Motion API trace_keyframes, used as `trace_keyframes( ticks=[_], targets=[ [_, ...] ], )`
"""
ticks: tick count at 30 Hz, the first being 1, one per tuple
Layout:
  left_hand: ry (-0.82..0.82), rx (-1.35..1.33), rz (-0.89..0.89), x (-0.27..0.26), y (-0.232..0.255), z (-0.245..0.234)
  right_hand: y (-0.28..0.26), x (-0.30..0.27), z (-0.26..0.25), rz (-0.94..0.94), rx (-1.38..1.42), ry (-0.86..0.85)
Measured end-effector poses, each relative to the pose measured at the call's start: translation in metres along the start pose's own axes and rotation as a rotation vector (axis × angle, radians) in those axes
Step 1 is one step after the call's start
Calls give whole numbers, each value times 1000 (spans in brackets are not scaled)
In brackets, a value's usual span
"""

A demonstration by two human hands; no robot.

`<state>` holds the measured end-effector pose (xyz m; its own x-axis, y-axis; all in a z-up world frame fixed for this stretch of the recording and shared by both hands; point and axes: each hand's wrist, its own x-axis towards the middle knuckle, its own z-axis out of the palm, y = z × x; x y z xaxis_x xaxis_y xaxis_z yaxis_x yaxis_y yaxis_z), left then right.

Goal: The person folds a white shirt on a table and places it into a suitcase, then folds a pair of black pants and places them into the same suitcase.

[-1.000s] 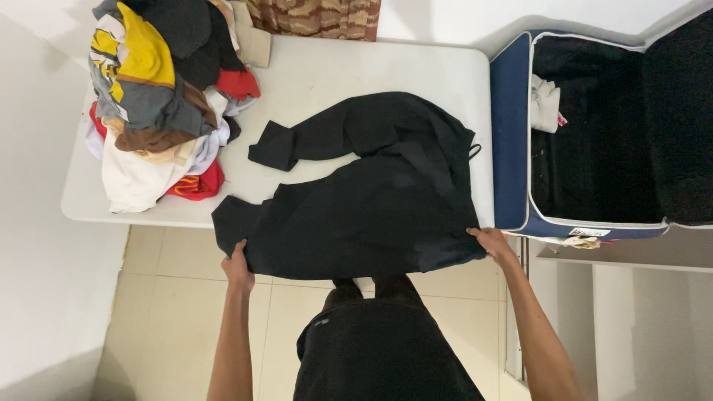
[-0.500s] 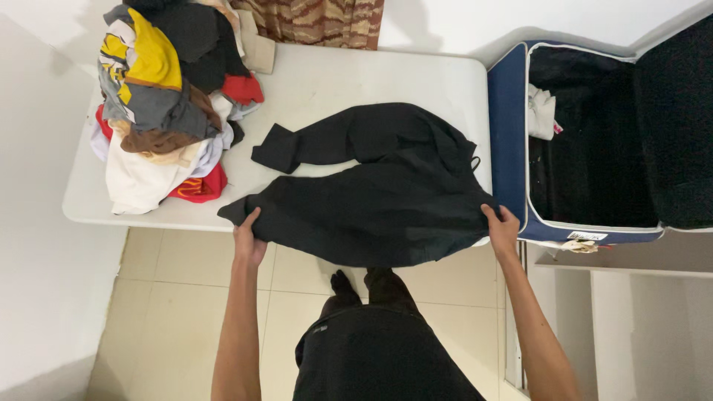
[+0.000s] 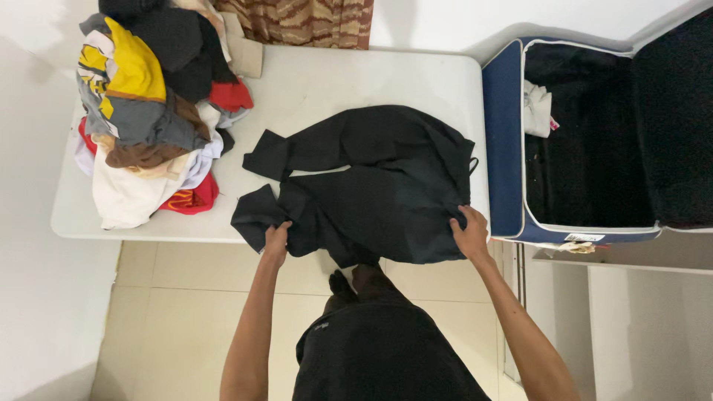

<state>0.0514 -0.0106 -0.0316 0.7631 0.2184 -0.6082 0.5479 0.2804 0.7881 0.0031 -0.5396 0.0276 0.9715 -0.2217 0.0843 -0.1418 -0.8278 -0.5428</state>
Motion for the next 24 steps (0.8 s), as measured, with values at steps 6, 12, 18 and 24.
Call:
trace_keyframes(
  ticks=[6, 12, 18, 24],
  targets=[
    [660, 686, 233, -16, 33, -1, -13, 37, 10, 71, -113, -136],
    [415, 696, 533, -12, 60, 6, -16, 79, 14, 130, -111, -60],
    [50, 367, 69, 16, 60, 31, -5, 130, 19, 99, 15, -241],
    [277, 573, 405, 48, 55, 37, 4, 161, 11, 158, 29, -393]
  ],
)
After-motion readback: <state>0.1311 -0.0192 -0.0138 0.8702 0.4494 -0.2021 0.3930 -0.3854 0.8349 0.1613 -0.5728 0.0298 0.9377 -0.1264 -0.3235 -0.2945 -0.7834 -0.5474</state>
